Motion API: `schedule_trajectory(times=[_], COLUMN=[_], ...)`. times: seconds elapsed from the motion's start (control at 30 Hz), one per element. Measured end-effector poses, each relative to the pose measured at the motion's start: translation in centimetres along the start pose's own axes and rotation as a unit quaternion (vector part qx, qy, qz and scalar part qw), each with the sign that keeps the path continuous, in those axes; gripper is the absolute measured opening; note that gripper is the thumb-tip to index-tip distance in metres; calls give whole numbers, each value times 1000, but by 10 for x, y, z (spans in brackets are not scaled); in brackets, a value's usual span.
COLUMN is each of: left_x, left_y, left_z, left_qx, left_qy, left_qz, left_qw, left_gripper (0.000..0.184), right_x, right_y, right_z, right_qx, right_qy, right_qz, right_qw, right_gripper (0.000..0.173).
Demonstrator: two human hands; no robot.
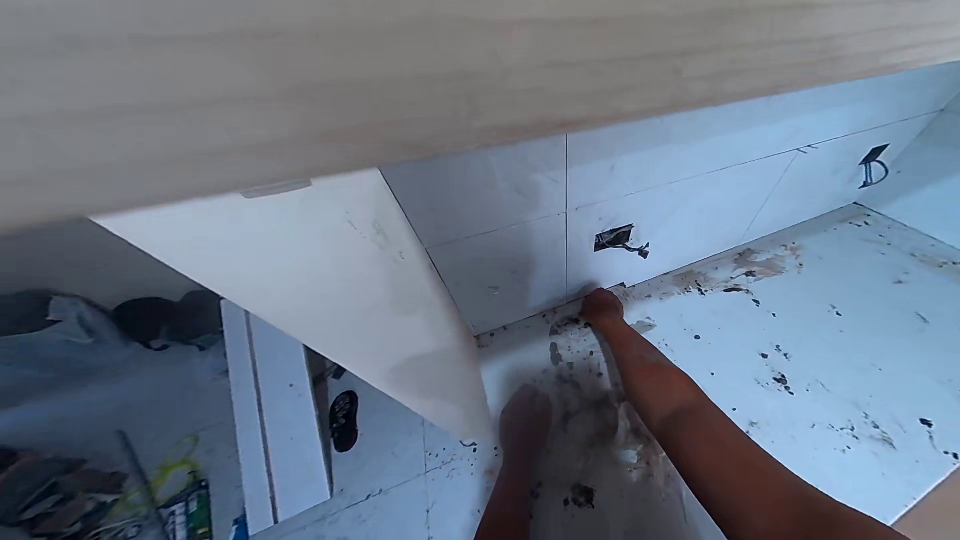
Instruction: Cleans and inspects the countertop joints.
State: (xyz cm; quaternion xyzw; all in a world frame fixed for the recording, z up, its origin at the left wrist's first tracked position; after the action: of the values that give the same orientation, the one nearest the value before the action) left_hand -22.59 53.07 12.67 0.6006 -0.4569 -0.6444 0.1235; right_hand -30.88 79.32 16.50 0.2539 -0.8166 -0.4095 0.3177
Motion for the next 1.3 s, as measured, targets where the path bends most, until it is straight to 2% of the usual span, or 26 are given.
schedule_trajectory(times=[0.1, 0.2, 0.3, 0.43, 0.8, 0.93, 1.03, 1.13, 1.23, 1.3], left_x=[-2, -3, -4, -7, 9, 9, 9, 9, 3, -4], left_y=[3, 0, -2, -2, -8, -6, -4, -1, 0, -1], left_z=[1, 2, 1, 3, 3, 2, 1, -1, 3, 6], left_qx=[16, 12, -5, 7, -57, -53, -40, -35, -26, -3], left_qy=[6, 6, 0, 14, -50, -45, -32, -34, -28, -18], left_qz=[-6, 3, 13, 33, 3, 4, 2, -10, -5, 1], left_qw=[1000, 1000, 1000, 999, 997, 998, 999, 999, 999, 1000], left_gripper=[31, 31, 30, 30, 25, 25, 26, 28, 29, 33], right_x=[-6, -8, -4, 3, 5, 1, -4, -29, -96, -138], right_y=[8, 4, 4, 3, 3, 5, 9, 17, 37, 48], right_z=[-8, 10, 21, 27, 22, 23, 11, -1, -6, -13], right_qx=[-12, -24, -22, -20, -37, -38, -31, -36, -49, -34], right_qy=[10, 15, 52, 57, 25, 33, 8, -26, -30, 12], right_qz=[85, 86, 43, 31, 25, 7, 14, 31, 75, 66], right_qw=[996, 996, 997, 998, 999, 999, 999, 999, 996, 997], right_gripper=[43, 54, 45, 34, 33, 33, 35, 42, 42, 41])
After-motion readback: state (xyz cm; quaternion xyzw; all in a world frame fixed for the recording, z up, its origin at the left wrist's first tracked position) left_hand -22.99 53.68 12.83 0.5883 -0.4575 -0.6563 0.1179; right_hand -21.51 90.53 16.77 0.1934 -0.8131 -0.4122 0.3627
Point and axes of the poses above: each hand's wrist, its own z-axis towards the middle knuckle, its own y-axis out of the back of the hand, x = y × z, the point moved 2 cm from there along z, towards the middle knuckle, and after that the axes turned 8 degrees about x, right-handed, at the moved point
